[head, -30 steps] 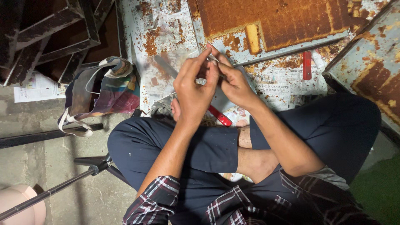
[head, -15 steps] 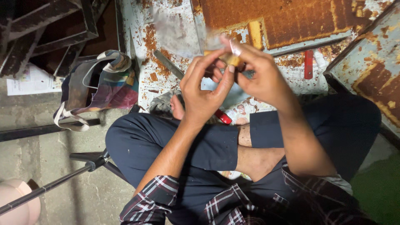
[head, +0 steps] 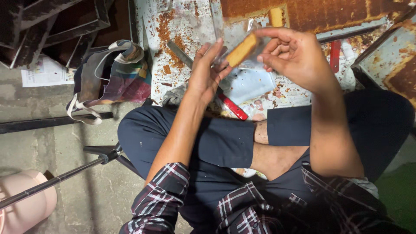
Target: The person packages slices of cake by picking them up from a tray, placing them into individual plastic bags, and folding the bags closed by hand.
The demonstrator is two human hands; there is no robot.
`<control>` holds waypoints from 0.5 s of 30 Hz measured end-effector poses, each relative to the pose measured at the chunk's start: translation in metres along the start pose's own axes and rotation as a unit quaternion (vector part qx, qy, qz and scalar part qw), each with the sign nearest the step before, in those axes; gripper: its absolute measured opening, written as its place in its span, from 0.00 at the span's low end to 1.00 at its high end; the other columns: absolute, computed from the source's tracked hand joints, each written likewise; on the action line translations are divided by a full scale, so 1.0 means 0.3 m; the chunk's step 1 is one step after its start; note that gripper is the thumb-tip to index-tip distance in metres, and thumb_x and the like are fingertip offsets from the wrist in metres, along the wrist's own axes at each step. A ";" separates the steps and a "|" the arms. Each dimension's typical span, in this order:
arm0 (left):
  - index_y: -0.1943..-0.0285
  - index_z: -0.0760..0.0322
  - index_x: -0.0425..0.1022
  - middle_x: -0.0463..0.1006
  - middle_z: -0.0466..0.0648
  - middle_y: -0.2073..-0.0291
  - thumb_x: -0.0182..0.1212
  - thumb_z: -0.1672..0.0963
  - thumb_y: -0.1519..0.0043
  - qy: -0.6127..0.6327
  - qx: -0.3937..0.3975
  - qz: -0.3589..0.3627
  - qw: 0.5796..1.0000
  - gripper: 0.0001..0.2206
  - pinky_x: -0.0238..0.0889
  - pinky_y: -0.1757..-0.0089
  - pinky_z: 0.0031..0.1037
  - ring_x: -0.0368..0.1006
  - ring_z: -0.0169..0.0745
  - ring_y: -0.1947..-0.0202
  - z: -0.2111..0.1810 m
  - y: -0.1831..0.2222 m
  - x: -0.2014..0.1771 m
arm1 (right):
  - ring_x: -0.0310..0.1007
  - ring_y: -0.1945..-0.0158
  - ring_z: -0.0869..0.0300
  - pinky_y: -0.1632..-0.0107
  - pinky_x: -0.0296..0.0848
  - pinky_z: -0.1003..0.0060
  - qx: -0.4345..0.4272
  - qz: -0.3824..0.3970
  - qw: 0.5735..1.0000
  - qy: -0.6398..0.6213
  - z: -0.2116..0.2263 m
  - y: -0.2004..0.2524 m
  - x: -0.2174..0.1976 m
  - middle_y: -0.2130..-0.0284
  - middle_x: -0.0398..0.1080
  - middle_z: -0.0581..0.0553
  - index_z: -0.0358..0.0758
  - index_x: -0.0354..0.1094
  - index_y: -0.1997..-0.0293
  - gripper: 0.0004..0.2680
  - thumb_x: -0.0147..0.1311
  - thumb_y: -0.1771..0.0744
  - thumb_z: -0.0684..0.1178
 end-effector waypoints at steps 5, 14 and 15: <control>0.27 0.67 0.58 0.74 0.57 0.46 0.69 0.55 0.40 -0.013 -0.024 0.092 0.995 0.33 0.78 0.58 0.31 0.75 0.44 0.58 0.054 0.001 0.037 | 0.61 0.63 0.71 0.62 0.61 0.78 -0.037 -0.064 0.995 0.074 0.040 0.007 -0.049 0.62 0.65 0.50 0.32 0.74 0.44 0.09 0.58 0.30 0.39; 0.27 0.63 0.55 0.72 0.60 0.42 0.63 0.64 0.40 0.083 -0.023 0.193 0.977 0.32 0.75 0.50 0.40 0.76 0.51 0.48 0.064 0.023 0.119 | 0.61 0.59 0.70 0.62 0.60 0.77 -0.158 -0.096 0.966 0.182 0.183 0.003 0.020 0.49 0.67 0.42 0.29 0.73 0.59 0.06 0.65 0.34 0.40; 0.25 0.62 0.55 0.70 0.62 0.41 0.63 0.64 0.40 0.084 -0.008 0.192 0.978 0.33 0.73 0.50 0.41 0.74 0.52 0.47 0.055 0.024 0.122 | 0.61 0.59 0.70 0.62 0.60 0.77 -0.161 -0.093 0.965 0.186 0.205 -0.004 0.025 0.49 0.67 0.42 0.29 0.73 0.59 0.06 0.65 0.34 0.40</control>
Point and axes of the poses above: each hand's wrist, its own y-axis away from the middle knuckle, its own x-axis out of the palm, z = x × y, the point moved 8 cm from there along -y, towards the middle knuckle
